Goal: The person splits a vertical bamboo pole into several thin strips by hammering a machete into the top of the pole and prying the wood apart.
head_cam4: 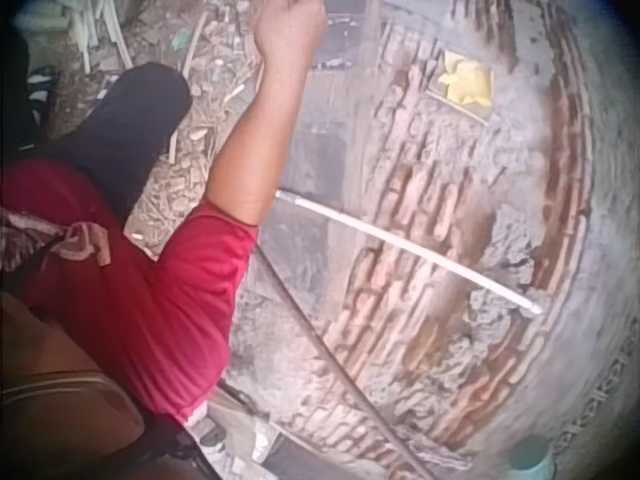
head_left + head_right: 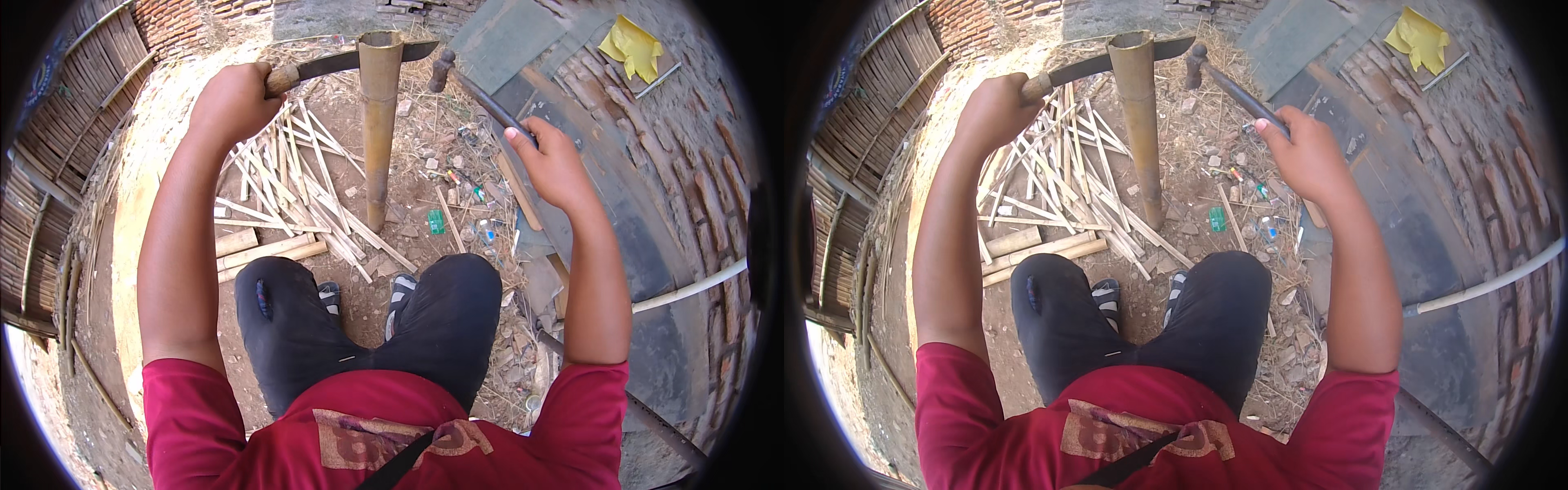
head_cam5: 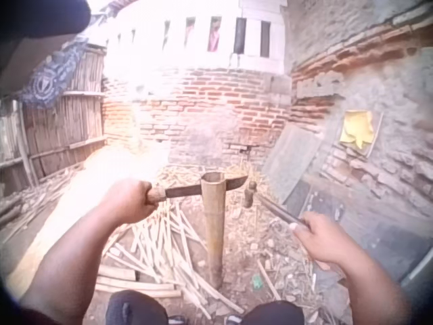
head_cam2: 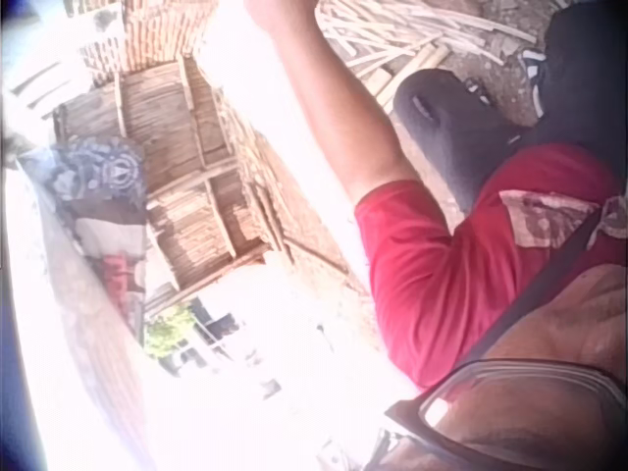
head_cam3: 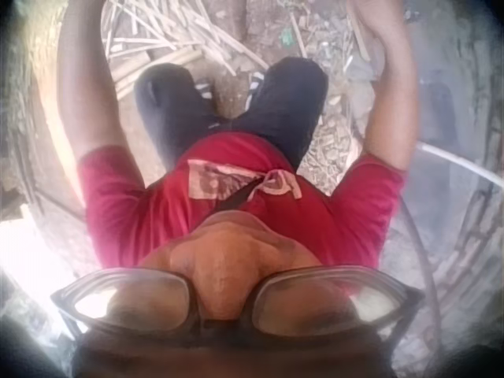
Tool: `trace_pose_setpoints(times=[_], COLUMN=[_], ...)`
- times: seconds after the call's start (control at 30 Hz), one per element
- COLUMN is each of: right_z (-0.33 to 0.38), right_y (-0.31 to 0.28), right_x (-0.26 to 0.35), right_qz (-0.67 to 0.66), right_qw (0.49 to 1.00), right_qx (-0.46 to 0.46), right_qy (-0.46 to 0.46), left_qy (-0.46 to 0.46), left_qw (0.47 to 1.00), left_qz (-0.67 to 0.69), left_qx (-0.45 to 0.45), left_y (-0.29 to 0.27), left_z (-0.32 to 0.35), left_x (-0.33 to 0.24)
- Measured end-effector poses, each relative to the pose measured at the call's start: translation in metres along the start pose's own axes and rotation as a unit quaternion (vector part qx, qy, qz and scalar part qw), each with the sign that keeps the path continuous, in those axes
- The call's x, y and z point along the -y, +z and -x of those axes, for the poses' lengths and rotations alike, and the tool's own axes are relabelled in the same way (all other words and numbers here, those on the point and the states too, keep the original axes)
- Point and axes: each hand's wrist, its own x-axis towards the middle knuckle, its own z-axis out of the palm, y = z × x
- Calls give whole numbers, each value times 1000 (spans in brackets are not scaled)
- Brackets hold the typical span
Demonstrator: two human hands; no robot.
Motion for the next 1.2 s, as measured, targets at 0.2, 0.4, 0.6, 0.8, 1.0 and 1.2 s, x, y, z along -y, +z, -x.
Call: trace_pose_setpoints(times=[0.2, 0.4, 0.6, 0.8, 1.0, 1.2], right_z=[-12, -26, -11, -11, -13, -16], right_y=[-18, -7, -7, -24, 2, -30], right_x=[20, 12, 29, 26, 12, 27], right_qz=[-117, -67, -70, -61, 4, -148], right_qw=[985, 996, 987, 998, 996, 982], right_qx=[-127, -59, -141, -27, -64, -110], right_qy=[9, -4, -41, -4, -68, 39], left_qy=[-14, -4, -7, 4, 11, 4], left_qw=[1000, 1000, 1000, 1000, 1000, 1000], left_qz=[13, -5, 25, 0, 15, -1], left_qx=[10, -9, 5, 0, -4, 3], left_y=[0, 0, -1, 1, -4, -5], left_z=[2, 8, 4, 3, 4, 5], left_x=[3, 5, 3, 8, -5, 1])
